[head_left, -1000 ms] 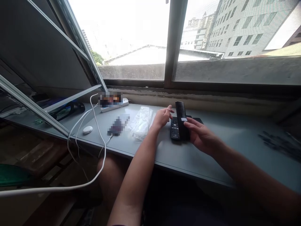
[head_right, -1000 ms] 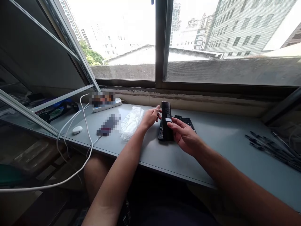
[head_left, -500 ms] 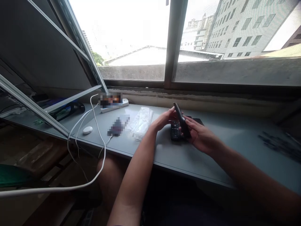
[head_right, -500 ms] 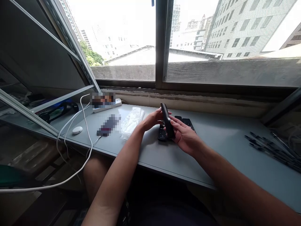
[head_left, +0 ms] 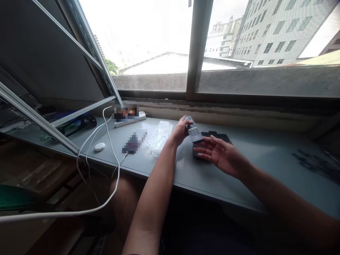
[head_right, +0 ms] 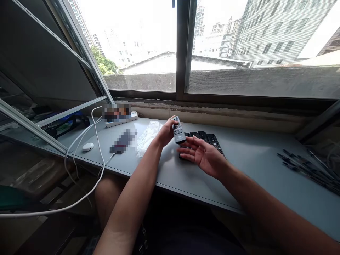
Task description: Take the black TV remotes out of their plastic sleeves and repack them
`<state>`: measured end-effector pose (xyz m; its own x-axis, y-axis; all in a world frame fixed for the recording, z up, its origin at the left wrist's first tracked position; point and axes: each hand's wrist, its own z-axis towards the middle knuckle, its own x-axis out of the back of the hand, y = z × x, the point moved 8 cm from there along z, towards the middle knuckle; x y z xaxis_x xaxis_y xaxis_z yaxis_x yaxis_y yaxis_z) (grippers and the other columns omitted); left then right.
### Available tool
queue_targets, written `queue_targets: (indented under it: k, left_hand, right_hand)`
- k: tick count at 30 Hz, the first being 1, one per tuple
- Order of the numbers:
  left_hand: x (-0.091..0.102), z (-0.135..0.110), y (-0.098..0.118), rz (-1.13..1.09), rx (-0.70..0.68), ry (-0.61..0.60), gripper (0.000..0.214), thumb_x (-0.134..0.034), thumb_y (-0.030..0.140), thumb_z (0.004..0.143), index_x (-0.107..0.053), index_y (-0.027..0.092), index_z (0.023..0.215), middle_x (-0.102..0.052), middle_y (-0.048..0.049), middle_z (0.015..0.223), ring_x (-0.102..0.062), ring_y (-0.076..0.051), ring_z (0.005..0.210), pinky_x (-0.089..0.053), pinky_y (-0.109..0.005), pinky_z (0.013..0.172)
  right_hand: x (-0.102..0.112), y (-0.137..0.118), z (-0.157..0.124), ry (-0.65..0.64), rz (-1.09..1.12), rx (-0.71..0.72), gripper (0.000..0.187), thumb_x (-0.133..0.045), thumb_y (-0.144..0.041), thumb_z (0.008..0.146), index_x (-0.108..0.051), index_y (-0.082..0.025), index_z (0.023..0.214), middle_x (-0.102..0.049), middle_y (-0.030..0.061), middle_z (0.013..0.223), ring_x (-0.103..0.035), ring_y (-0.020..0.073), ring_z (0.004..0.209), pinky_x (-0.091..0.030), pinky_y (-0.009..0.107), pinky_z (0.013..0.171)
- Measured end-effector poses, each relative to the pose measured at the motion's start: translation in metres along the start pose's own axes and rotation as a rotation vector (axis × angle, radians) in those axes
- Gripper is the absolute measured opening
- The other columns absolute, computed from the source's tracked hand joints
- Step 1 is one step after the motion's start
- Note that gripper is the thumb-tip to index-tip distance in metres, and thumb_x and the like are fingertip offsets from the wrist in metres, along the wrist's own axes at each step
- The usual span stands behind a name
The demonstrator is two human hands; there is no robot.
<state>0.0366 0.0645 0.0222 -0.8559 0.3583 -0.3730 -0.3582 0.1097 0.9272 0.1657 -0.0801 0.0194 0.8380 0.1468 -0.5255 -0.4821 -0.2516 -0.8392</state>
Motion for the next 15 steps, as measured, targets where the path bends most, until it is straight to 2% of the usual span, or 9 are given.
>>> queue_targets:
  k: [1, 3, 6, 10, 12, 15]
  left_hand:
    - [0.008, 0.003, -0.001, 0.02, 0.011, 0.083, 0.073, -0.062, 0.027, 0.099, -0.04, 0.023, 0.169, -0.075, -0.0049, 0.102, -0.071, -0.015, 0.084, -0.056, -0.026, 0.078]
    - [0.019, 0.006, 0.0, 0.119, 0.032, 0.16, 0.075, -0.057, 0.026, 0.1, -0.032, 0.022, 0.172, -0.075, -0.0044, 0.097, -0.072, -0.016, 0.08, -0.055, -0.026, 0.072]
    - [0.027, 0.009, 0.001, 0.326, 0.024, 0.17, 0.064, -0.059, 0.033, 0.104, -0.043, 0.02, 0.164, -0.075, -0.0045, 0.094, -0.075, -0.018, 0.078, -0.054, -0.026, 0.068]
    - [0.032, 0.011, -0.011, 0.633, 0.046, 0.149, 0.044, -0.059, 0.039, 0.107, -0.06, 0.019, 0.145, -0.075, -0.0047, 0.09, -0.075, -0.02, 0.073, -0.056, -0.03, 0.071]
    - [0.034, 0.011, -0.015, 0.786, 0.036, 0.161, 0.043, -0.063, 0.039, 0.104, -0.062, 0.022, 0.143, -0.079, -0.0071, 0.098, -0.078, -0.022, 0.083, -0.058, -0.033, 0.081]
    - [0.037, 0.009, -0.013, 0.977, -0.04, 0.232, 0.058, -0.072, 0.04, 0.098, -0.061, 0.021, 0.152, -0.081, -0.0152, 0.121, -0.077, -0.03, 0.117, -0.056, -0.04, 0.104]
  right_hand:
    - [-0.002, -0.001, -0.001, -0.009, -0.03, 0.013, 0.033, -0.065, -0.043, 0.112, -0.084, -0.022, 0.127, -0.082, 0.015, 0.135, -0.082, 0.0284, 0.115, -0.071, 0.038, 0.088]
    - [-0.006, -0.002, -0.004, -0.042, -0.085, 0.017, 0.035, -0.067, -0.047, 0.11, -0.084, -0.023, 0.129, -0.082, 0.0148, 0.132, -0.082, 0.0286, 0.109, -0.069, 0.035, 0.073]
    - [-0.015, 0.001, -0.007, -0.115, -0.13, -0.016, 0.04, -0.071, -0.054, 0.106, -0.087, -0.022, 0.123, -0.084, 0.0136, 0.112, -0.079, 0.0251, 0.088, -0.061, 0.03, 0.057]
    - [-0.02, 0.002, -0.009, -0.139, -0.143, -0.022, 0.04, -0.078, -0.055, 0.101, -0.089, -0.021, 0.118, -0.08, 0.0108, 0.099, -0.073, 0.022, 0.079, -0.057, 0.027, 0.053]
    - [-0.019, 0.001, -0.01, -0.127, -0.138, -0.023, 0.039, -0.077, -0.054, 0.102, -0.089, -0.021, 0.118, -0.079, 0.0102, 0.098, -0.072, 0.0216, 0.079, -0.056, 0.027, 0.053]
    - [-0.017, 0.001, -0.009, -0.122, -0.141, -0.023, 0.037, -0.076, -0.053, 0.103, -0.088, -0.022, 0.117, -0.079, 0.0102, 0.098, -0.071, 0.0217, 0.078, -0.055, 0.028, 0.053]
